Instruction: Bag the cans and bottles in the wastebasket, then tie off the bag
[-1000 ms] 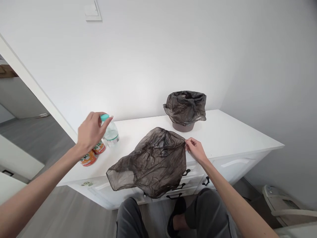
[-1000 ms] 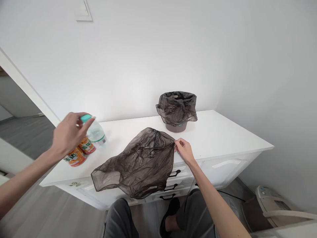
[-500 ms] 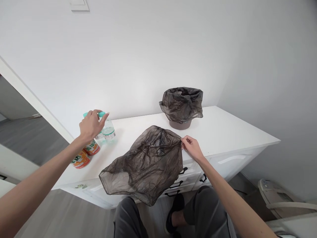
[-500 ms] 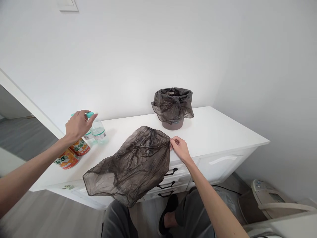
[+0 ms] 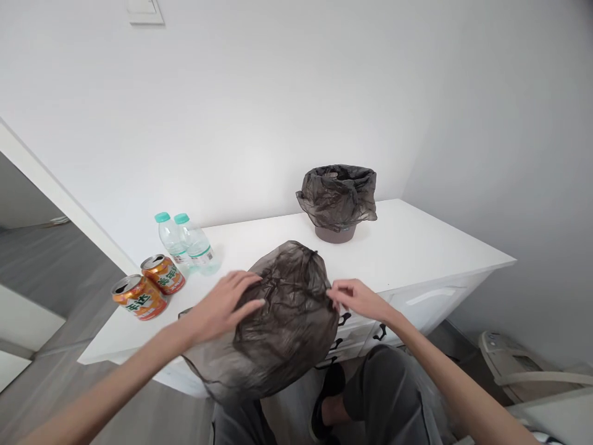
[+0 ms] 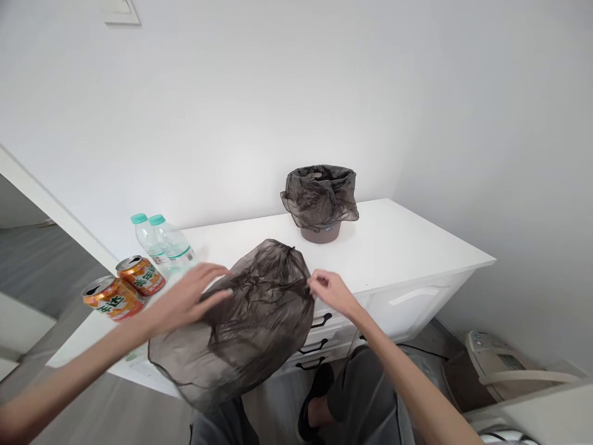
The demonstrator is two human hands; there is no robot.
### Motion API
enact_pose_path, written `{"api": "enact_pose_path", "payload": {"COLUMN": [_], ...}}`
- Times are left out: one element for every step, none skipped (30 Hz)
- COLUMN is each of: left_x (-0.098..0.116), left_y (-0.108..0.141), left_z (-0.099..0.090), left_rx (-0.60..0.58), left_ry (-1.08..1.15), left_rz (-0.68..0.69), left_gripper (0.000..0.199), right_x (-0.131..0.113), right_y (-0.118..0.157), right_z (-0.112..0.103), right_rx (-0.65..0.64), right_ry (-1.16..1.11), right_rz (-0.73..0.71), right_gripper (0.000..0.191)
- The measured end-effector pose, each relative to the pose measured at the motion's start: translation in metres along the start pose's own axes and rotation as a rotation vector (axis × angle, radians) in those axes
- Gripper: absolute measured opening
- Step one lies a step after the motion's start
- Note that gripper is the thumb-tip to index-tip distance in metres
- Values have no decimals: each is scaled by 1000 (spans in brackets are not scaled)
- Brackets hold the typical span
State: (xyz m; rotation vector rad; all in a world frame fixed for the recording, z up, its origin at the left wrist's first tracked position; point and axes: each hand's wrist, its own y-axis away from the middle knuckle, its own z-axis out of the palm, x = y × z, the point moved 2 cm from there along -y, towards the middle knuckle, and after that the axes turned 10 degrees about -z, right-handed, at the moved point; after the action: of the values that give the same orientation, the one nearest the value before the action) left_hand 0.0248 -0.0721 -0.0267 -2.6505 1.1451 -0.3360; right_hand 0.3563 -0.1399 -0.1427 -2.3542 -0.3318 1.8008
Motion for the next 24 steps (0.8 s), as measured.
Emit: {"api": "enact_pose_path", "payload": {"left_x": [1, 0, -2, -5, -8, -12, -15, -19, -22, -25, -28, -30, -31, -30, -26, -21, -14, -8, -2, 2, 4, 3, 0, -3], "left_y": [11, 21, 29, 34, 38, 39, 37, 34, 29, 22, 15, 7, 0, -6, -9, -11, -10, -7, -2, 3, 8, 13, 17, 21], "left_z": [14, 28, 39, 49, 57, 63, 68, 71, 74, 76, 77, 77, 77, 76, 76, 77, 79, 83, 88, 93, 99, 104, 106, 107], "left_rx": [-81, -139, -174, -197, -208, -216, -226, -240, -252, -256, -246, -216, -167, -107, -46, 6, 37, 41, 17, -25, -74, -119, -147, -149], "left_ry": [6, 6, 4, 1, -1, -2, -2, -4, -10, -20, -35, -55, -76, -95, -108, -110, -104, -90, -74, -62, -57, -58, -66, -77], "left_rz": [-1, -11, -24, -34, -37, -34, -26, -11, 8, 23, 29, 20, -4, -35, -60, -65, -43, 2, 61, 117, 155, 170, 162, 134], "left_gripper": [51, 54, 57, 60, 61, 61, 61, 61, 60, 59, 57, 56, 55, 54, 54, 54, 54, 54, 55, 57, 59, 62, 64, 65], "right_x": [-6, -11, -15, -18, -22, -25, -28, -31, -33, -33, -32, -30, -26, -22, -17, -13, -10, -7, -6, -5, -4, -2, -1, 1], "right_y": [7, 11, 12, 11, 8, 4, -1, -6, -12, -16, -20, -22, -24, -25, -26, -26, -25, -24, -22, -20, -18, -15, -12, -8], "right_z": [2, 3, 2, 1, 0, 1, 5, 11, 19, 29, 38, 45, 49, 52, 52, 50, 47, 44, 40, 35, 30, 24, 17, 10], "right_rx": [-92, -113, -49, 79, 226, 339, 388, 364, 276, 152, 26, -75, -142, -175, -180, -167, -149, -134, -130, -136, -153, -184, -217, -239], "right_ry": [16, 45, 90, 152, 229, 318, 415, 518, 622, 719, 805, 880, 947, 1007, 1061, 1108, 1144, 1170, 1184, 1189, 1186, 1181, 1175, 1171], "right_rz": [3, -5, -21, -49, -89, -140, -206, -288, -379, -464, -525, -547, -524, -461, -374, -288, -225, -200, -207, -230, -246, -241, -216, -178], "right_gripper": [44, 44, 44, 45, 45, 44, 44, 43, 43, 45, 49, 51, 54, 56, 58, 60, 63, 64, 65, 66, 65, 65, 65, 65]}}
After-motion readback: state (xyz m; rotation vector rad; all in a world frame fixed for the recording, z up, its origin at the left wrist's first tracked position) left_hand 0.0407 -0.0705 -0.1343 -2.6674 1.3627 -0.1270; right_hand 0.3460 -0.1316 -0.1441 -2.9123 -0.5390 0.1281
